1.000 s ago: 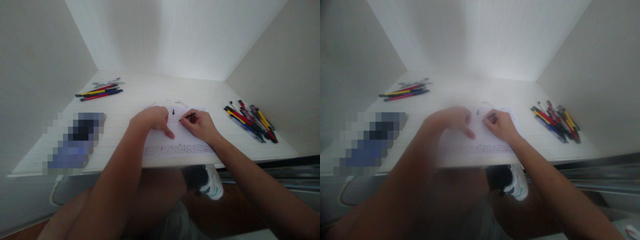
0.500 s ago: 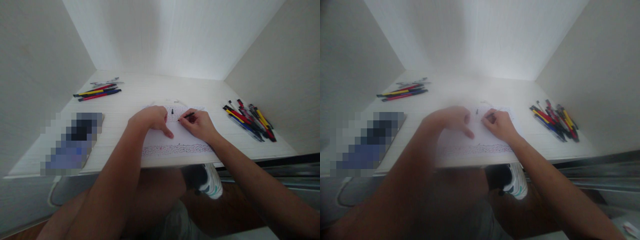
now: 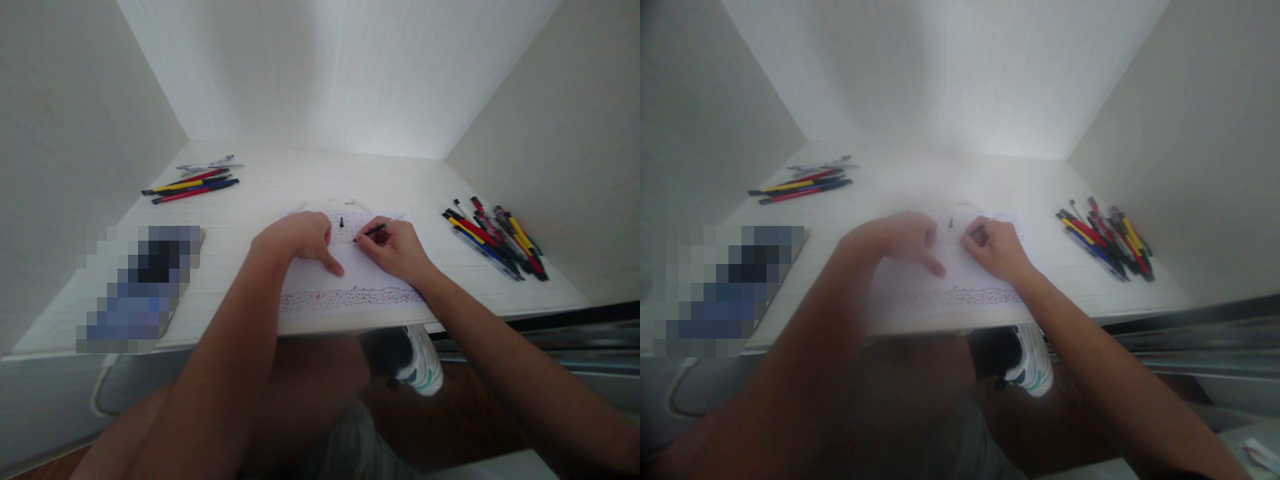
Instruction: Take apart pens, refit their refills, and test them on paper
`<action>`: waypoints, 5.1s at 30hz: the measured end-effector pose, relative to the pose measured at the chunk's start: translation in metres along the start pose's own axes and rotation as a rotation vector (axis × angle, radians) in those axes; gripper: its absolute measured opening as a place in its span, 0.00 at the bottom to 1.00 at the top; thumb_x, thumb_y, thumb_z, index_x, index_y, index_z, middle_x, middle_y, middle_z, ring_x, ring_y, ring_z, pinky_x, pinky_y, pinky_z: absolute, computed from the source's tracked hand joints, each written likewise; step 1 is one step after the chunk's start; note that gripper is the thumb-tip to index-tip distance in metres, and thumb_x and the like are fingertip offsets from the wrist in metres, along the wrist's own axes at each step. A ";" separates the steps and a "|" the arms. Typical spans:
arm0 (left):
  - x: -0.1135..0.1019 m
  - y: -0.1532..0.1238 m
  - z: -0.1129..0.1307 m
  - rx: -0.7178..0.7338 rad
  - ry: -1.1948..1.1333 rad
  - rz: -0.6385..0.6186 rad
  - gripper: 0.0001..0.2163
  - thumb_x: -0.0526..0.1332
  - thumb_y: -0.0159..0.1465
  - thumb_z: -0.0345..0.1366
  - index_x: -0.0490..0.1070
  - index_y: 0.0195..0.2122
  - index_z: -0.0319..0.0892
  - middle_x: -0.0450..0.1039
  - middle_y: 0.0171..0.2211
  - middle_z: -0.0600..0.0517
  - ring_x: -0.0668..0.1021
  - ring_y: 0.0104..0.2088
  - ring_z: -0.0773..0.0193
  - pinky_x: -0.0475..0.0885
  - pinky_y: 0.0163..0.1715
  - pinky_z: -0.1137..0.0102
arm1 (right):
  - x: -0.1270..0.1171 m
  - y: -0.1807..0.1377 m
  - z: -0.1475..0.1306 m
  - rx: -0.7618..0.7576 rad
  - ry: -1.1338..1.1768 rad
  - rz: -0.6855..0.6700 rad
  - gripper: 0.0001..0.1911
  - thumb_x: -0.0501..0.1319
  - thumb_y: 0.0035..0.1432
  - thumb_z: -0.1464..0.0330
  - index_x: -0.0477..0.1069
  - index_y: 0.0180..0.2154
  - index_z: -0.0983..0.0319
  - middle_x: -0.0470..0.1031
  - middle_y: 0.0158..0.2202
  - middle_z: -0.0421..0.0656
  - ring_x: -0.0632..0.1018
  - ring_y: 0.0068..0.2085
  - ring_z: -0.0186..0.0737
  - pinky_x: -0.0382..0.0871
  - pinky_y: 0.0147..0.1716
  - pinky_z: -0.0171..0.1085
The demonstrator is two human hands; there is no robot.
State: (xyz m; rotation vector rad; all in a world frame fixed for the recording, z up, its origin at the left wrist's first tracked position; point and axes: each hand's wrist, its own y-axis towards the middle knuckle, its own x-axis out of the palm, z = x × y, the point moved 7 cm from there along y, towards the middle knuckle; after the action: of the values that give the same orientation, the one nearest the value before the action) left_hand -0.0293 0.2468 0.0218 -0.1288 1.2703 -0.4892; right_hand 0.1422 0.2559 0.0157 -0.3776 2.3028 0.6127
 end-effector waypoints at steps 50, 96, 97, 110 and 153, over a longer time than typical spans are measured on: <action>-0.040 -0.012 -0.048 -0.216 -0.098 0.698 0.13 0.57 0.57 0.27 0.73 0.43 0.41 0.73 0.43 0.45 0.74 0.44 0.57 0.68 0.47 0.64 | -0.016 0.101 0.012 -0.344 -0.280 -0.122 0.08 0.59 0.58 0.74 0.77 0.36 0.60 0.79 0.35 0.42 0.77 0.35 0.40 0.65 0.36 0.39; -0.035 -0.013 -0.051 -0.189 -0.131 0.591 0.04 0.64 0.58 0.32 0.79 0.32 0.41 0.79 0.34 0.45 0.78 0.35 0.57 0.73 0.41 0.61 | 0.004 0.100 -0.010 -0.138 0.237 -0.076 0.19 0.59 0.65 0.53 0.78 0.37 0.62 0.78 0.33 0.46 0.75 0.31 0.41 0.67 0.28 0.40; -0.032 -0.012 -0.046 -0.198 -0.102 0.584 0.04 0.64 0.58 0.32 0.79 0.33 0.40 0.78 0.35 0.44 0.78 0.36 0.57 0.73 0.41 0.61 | 0.005 0.099 -0.011 -0.120 0.278 -0.081 0.21 0.57 0.66 0.52 0.78 0.37 0.61 0.78 0.32 0.47 0.75 0.30 0.41 0.67 0.28 0.39; -0.025 -0.011 -0.046 -0.311 0.002 0.609 0.11 0.59 0.58 0.27 0.75 0.42 0.38 0.78 0.40 0.41 0.80 0.41 0.52 0.76 0.42 0.61 | 0.006 0.097 -0.009 -0.073 0.360 -0.102 0.26 0.54 0.67 0.47 0.79 0.40 0.61 0.78 0.32 0.46 0.75 0.30 0.40 0.67 0.27 0.39; -0.048 -0.027 -0.002 0.207 -0.405 0.941 0.03 0.58 0.68 0.33 0.64 0.37 0.43 0.74 0.34 0.52 0.72 0.31 0.68 0.67 0.34 0.69 | 0.012 0.092 -0.015 0.031 0.737 -0.305 0.13 0.72 0.55 0.57 0.80 0.36 0.60 0.80 0.35 0.46 0.80 0.37 0.42 0.75 0.38 0.41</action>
State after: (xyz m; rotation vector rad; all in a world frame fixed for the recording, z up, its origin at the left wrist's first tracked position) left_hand -0.0488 0.2434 0.0726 0.5085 0.7529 0.2194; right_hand 0.0857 0.3243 0.0457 -1.0592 2.8437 0.3051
